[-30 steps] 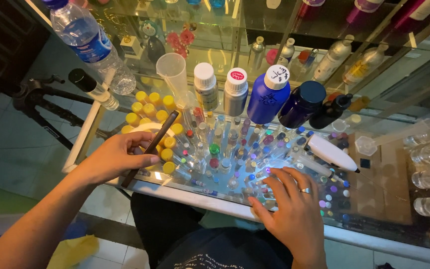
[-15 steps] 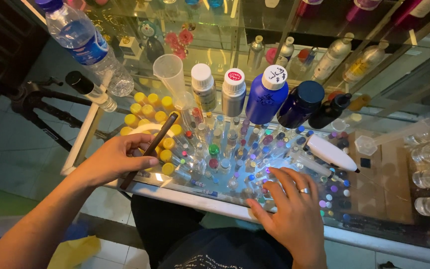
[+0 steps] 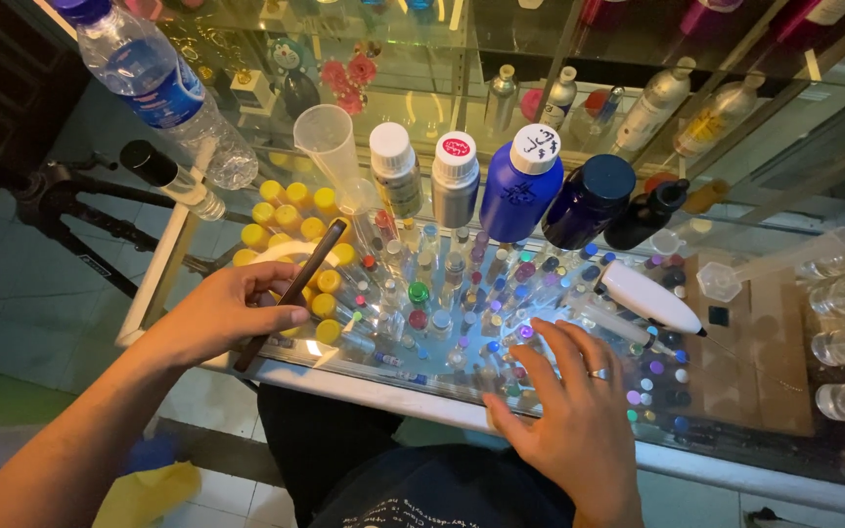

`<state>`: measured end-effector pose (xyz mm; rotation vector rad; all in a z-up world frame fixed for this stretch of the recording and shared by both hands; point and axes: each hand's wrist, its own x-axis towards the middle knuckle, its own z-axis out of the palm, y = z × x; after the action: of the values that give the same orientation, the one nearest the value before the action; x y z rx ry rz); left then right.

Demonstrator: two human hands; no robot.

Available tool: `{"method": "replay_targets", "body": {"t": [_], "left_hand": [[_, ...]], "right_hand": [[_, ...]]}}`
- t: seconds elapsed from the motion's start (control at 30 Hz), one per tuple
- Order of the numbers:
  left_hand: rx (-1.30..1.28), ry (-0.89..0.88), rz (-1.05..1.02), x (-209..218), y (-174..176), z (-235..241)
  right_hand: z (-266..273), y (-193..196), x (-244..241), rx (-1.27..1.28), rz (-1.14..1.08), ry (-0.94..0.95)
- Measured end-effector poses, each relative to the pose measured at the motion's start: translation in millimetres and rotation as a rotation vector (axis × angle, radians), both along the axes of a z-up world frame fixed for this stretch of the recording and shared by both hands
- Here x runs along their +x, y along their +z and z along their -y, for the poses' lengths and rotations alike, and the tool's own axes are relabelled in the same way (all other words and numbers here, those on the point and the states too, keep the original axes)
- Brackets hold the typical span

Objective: Filling and organizing small perfume bottles on a glass display counter using a handheld tool.

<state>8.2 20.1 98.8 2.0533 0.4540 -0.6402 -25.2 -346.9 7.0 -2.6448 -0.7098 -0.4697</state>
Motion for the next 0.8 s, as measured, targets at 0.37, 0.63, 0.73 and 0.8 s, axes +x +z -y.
{"method": "replay_targets", "body": {"t": [0.37, 0.63, 0.73, 0.8], "left_hand": [[0.008, 0.001, -0.002, -0.2, -0.1, 1.5], [0.022, -0.003, -0.008, -0.7, 2.9, 3.4], [0.033, -0.011, -0.017, -0.9, 2.5, 2.2], [0.043, -0.03, -0.016, -0.2, 2.4, 2.0]], "right_hand": [[2.4, -4.7, -2.3, 0.06, 0.028, 0.046], [1.5, -3.9, 1.2, -0.024, -0.033, 0.038], [1.7, -3.4, 0.9, -0.019, -0.052, 0.044], [1.6, -3.1, 1.3, -0.017, -0.062, 0.049]]}}
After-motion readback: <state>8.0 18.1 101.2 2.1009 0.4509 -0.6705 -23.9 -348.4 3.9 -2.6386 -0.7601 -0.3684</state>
